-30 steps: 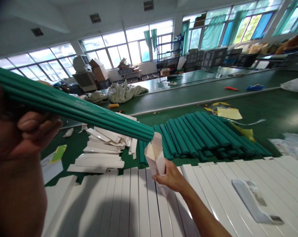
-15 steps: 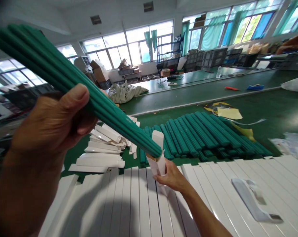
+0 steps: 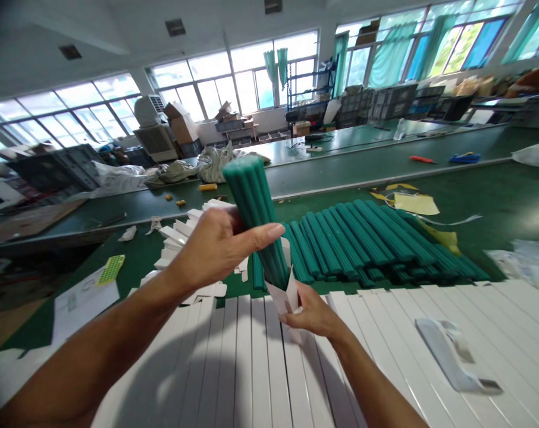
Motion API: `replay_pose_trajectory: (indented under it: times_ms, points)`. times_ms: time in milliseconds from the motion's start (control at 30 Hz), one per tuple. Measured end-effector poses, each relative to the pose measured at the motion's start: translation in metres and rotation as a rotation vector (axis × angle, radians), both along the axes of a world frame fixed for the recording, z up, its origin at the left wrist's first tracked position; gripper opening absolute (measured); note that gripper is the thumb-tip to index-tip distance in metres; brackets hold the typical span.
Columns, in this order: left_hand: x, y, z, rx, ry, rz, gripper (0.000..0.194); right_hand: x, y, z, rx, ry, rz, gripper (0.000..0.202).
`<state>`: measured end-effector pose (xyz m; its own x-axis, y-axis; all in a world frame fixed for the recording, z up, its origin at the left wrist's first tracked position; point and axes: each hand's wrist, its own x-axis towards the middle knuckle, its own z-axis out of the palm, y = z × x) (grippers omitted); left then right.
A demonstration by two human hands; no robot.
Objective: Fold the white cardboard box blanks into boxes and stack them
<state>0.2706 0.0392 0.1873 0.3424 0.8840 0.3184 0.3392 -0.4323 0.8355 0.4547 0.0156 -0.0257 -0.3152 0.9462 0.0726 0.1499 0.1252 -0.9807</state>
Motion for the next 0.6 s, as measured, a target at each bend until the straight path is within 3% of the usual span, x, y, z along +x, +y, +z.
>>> replay_pose_trajectory:
  times_ms: [100, 200, 300, 367, 500, 600]
  points:
    - [0.004, -0.002, -0.026, 0.070, 0.209, -0.045, 0.039, 0.005, 0.001, -0.003, -0.026, 0.014, 0.078, 0.060]
    - [0.004, -0.006, -0.050, 0.141, 0.293, -0.021, 0.035, 0.010, 0.002, -0.006, -0.012, -0.007, 0.111, 0.054]
    - [0.001, -0.010, -0.074, 0.110, 0.322, -0.035, 0.054, 0.015, 0.002, -0.005, 0.018, -0.033, 0.133, 0.053]
    - [-0.001, -0.012, -0.088, 0.033, 0.223, -0.077, 0.064, 0.017, 0.002, -0.003, 0.028, -0.055, 0.144, 0.053]
    - [0.003, -0.012, -0.114, -0.208, -0.141, -0.112, 0.064, 0.018, 0.003, -0.002, -0.023, 0.016, 0.163, 0.052]
    - [0.016, -0.011, -0.127, -0.285, -0.330, -0.128, 0.061, 0.013, 0.003, -0.003, -0.050, 0.051, 0.153, 0.044]
